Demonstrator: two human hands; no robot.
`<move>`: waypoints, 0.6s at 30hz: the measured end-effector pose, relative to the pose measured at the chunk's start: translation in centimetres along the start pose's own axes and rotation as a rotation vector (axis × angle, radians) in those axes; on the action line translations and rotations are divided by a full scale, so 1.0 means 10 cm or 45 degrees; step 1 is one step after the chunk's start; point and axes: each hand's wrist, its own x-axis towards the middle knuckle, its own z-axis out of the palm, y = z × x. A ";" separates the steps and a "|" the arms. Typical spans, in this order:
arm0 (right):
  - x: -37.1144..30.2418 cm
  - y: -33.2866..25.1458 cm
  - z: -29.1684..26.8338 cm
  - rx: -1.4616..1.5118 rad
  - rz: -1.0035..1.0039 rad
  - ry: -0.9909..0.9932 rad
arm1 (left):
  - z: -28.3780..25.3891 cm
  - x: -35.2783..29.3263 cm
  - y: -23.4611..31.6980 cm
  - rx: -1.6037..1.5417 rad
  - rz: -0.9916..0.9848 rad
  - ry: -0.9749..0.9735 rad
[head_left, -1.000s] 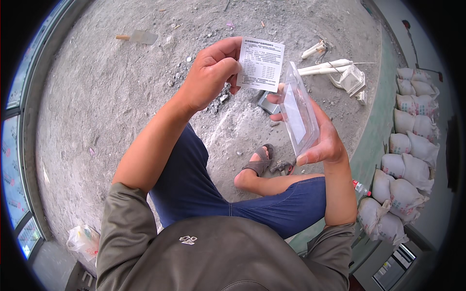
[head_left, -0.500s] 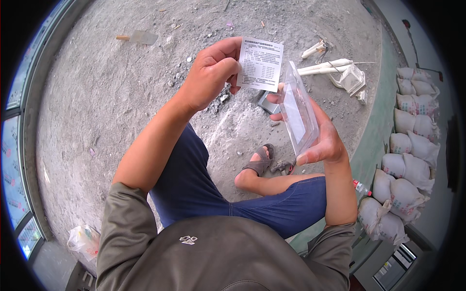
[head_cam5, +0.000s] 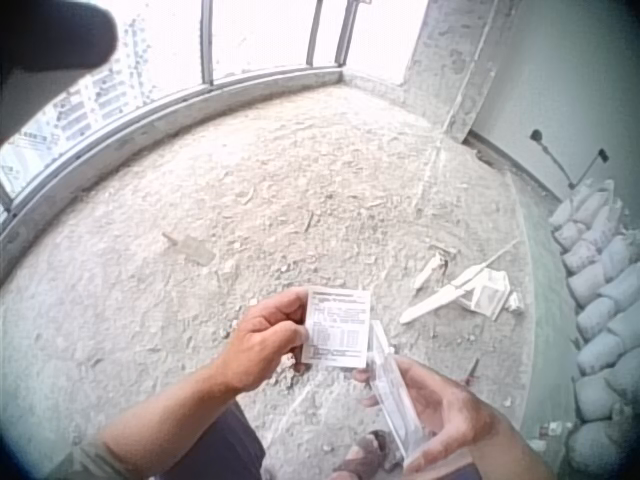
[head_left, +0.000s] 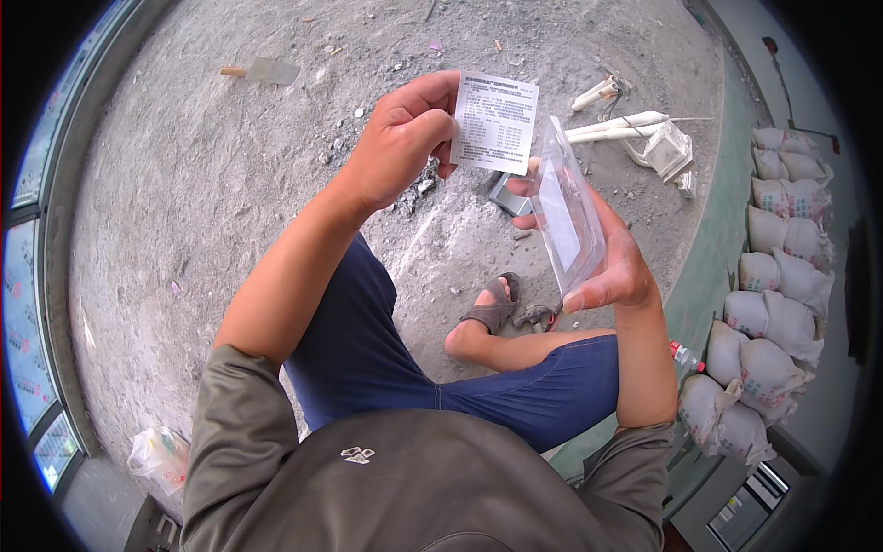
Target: Inspecting and handling electrical box components and instruction manual on a construction site.
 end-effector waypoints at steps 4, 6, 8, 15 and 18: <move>0.00 0.00 0.00 -0.001 0.000 -0.004 | -0.01 0.00 -0.01 0.019 -0.010 -0.010; 0.00 -0.01 0.00 -0.017 -0.002 -0.011 | 0.00 0.00 -0.01 0.021 -0.006 -0.012; -0.01 -0.02 0.01 -0.001 -0.004 0.008 | 0.01 0.00 -0.01 0.025 -0.003 -0.013; -0.01 0.00 0.01 0.003 -0.019 -0.007 | 0.02 -0.01 -0.02 -0.075 0.025 0.047; -0.01 0.00 0.01 -0.008 -0.016 -0.017 | 0.02 -0.01 -0.01 -0.080 0.026 0.038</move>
